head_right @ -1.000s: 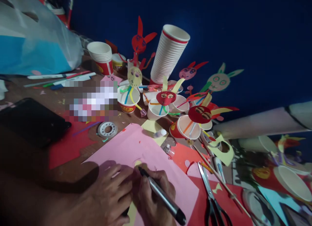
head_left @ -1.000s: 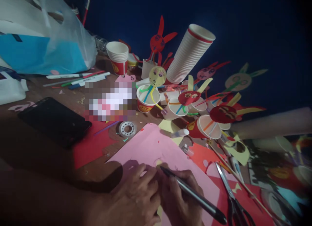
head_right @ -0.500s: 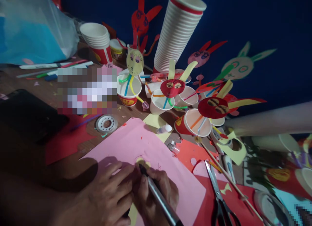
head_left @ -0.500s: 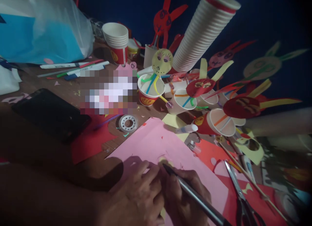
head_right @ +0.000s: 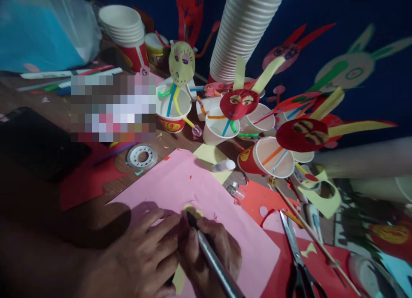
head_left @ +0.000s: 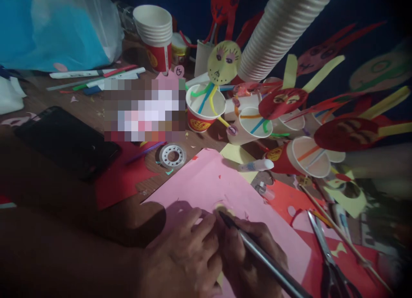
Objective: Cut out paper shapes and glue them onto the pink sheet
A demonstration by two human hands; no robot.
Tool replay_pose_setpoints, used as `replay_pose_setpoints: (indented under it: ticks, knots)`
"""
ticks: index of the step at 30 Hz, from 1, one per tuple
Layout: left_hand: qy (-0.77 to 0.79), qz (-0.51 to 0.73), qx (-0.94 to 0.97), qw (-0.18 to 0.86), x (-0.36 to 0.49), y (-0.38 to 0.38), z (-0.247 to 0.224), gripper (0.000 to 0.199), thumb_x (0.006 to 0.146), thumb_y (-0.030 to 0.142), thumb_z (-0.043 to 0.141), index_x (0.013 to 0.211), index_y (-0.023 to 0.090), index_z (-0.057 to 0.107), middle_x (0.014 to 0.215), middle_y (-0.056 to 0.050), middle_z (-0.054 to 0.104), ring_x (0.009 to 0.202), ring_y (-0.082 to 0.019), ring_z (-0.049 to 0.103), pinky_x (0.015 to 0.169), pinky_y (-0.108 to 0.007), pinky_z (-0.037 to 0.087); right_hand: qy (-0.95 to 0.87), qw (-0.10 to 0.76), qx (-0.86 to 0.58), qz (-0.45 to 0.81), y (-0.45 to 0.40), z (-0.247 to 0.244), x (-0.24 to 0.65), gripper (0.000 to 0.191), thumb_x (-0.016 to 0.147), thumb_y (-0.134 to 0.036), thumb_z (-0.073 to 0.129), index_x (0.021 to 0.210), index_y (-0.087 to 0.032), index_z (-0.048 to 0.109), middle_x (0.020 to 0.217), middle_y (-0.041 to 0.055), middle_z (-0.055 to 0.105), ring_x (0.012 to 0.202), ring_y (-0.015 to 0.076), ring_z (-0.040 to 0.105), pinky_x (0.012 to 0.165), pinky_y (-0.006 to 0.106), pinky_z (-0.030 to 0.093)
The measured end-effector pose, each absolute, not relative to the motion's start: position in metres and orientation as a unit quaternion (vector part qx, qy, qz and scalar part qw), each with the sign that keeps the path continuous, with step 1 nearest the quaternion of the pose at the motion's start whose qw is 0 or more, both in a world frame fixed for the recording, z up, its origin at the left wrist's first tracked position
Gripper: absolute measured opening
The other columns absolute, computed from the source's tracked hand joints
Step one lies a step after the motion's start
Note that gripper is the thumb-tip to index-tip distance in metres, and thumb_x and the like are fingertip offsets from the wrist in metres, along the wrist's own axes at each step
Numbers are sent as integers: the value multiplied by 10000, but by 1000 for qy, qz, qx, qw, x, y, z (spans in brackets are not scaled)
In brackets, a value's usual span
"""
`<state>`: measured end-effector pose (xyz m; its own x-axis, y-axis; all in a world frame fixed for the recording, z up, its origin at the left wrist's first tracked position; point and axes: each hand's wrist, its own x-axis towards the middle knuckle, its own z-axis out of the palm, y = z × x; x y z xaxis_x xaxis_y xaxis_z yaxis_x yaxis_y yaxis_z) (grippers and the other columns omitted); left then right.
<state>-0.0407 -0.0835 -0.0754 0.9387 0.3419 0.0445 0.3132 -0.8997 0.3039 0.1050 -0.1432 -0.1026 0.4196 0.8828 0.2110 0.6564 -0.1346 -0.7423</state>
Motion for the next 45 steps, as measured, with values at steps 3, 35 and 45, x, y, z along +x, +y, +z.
replay_pose_setpoints:
  ticks: [3, 35, 45]
  knots:
    - [164, 51, 974, 149, -40, -83, -76, 409, 846, 478, 476, 1008, 142, 642, 1001, -96, 663, 1104, -306, 461, 953, -459, 224, -505, 403, -750, 140, -144, -104, 104, 94, 764, -284, 595, 763, -199, 553, 621, 29, 694, 473, 145, 631, 444, 238, 520]
    - [143, 62, 980, 121, -41, -83, -75, 349, 866, 450, 463, 974, 178, 652, 983, -76, 669, 1072, -259, 514, 936, -426, 319, -556, 389, -729, 89, -146, -107, 113, 79, 748, -245, 618, 747, -193, 559, 563, -28, 646, 428, 95, 596, 413, 189, 469]
    - [135, 59, 983, 110, -41, -83, -77, 360, 881, 439, 433, 970, 164, 648, 963, -82, 666, 1063, -271, 510, 938, -451, 308, -578, 389, -713, 74, -140, -104, 112, 50, 751, -201, 591, 753, -191, 542, 526, -39, 616, 404, 88, 578, 406, 178, 466]
